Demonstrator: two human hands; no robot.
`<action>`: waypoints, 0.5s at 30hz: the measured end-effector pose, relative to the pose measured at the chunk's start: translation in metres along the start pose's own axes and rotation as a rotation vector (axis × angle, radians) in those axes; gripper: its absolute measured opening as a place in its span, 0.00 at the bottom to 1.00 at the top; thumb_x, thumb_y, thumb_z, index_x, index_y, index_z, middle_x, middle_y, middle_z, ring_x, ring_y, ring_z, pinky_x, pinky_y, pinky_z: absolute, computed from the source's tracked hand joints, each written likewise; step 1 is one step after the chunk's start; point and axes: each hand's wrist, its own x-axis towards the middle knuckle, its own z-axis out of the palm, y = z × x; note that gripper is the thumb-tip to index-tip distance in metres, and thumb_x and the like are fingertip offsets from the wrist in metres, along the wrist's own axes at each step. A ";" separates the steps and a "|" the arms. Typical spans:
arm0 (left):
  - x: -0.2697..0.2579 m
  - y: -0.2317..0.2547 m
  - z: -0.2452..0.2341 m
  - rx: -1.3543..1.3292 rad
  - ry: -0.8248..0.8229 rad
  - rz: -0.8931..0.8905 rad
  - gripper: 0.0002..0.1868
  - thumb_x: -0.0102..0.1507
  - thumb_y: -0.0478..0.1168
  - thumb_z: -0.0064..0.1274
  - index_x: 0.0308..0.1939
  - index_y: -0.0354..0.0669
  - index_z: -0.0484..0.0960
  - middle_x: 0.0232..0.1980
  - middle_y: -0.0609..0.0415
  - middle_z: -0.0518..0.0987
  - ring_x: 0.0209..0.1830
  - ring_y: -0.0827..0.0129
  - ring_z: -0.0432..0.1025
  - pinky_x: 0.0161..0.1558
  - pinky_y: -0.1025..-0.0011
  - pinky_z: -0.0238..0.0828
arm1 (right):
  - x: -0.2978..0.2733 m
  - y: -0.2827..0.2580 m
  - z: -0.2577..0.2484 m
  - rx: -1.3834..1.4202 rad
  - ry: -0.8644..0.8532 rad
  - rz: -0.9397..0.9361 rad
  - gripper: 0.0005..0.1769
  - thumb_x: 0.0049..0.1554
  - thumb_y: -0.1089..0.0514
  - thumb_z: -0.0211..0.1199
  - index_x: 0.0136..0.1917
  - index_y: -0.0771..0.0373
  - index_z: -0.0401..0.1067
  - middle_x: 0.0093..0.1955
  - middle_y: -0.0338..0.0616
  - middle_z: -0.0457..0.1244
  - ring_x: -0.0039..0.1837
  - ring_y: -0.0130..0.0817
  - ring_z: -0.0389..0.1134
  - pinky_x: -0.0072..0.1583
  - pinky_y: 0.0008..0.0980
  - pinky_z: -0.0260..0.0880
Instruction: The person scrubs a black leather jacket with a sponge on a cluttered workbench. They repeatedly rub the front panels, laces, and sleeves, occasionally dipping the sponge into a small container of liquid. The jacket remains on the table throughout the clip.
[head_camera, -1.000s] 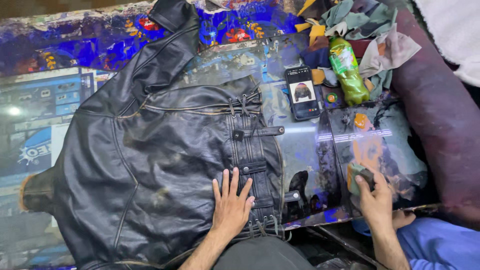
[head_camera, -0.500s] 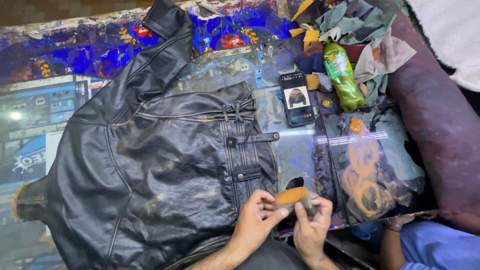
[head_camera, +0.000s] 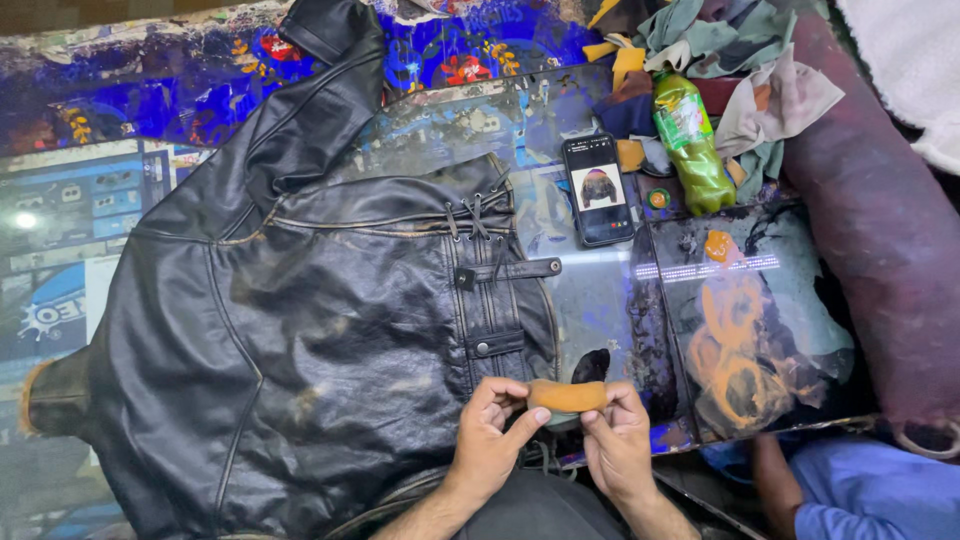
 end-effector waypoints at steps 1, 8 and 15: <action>-0.001 -0.002 0.000 0.011 -0.014 0.003 0.18 0.60 0.26 0.63 0.49 0.38 0.72 0.49 0.51 0.80 0.52 0.71 0.76 0.56 0.71 0.75 | 0.001 -0.003 0.002 0.042 -0.016 0.013 0.14 0.63 0.71 0.65 0.58 0.64 0.64 0.55 0.46 0.66 0.59 0.35 0.67 0.63 0.38 0.65; 0.000 -0.010 0.009 0.222 0.015 0.157 0.19 0.60 0.25 0.66 0.51 0.34 0.74 0.44 0.49 0.82 0.42 0.72 0.79 0.46 0.72 0.80 | 0.001 -0.018 0.041 0.432 0.111 0.335 0.30 0.58 0.48 0.62 0.70 0.60 0.62 0.67 0.52 0.64 0.69 0.49 0.65 0.70 0.53 0.62; 0.009 0.002 0.021 0.284 -0.119 0.098 0.20 0.60 0.28 0.67 0.52 0.35 0.76 0.46 0.47 0.83 0.47 0.68 0.82 0.49 0.69 0.84 | 0.005 -0.011 0.033 0.463 0.165 0.268 0.23 0.64 0.46 0.54 0.68 0.57 0.63 0.64 0.46 0.64 0.70 0.49 0.65 0.66 0.49 0.65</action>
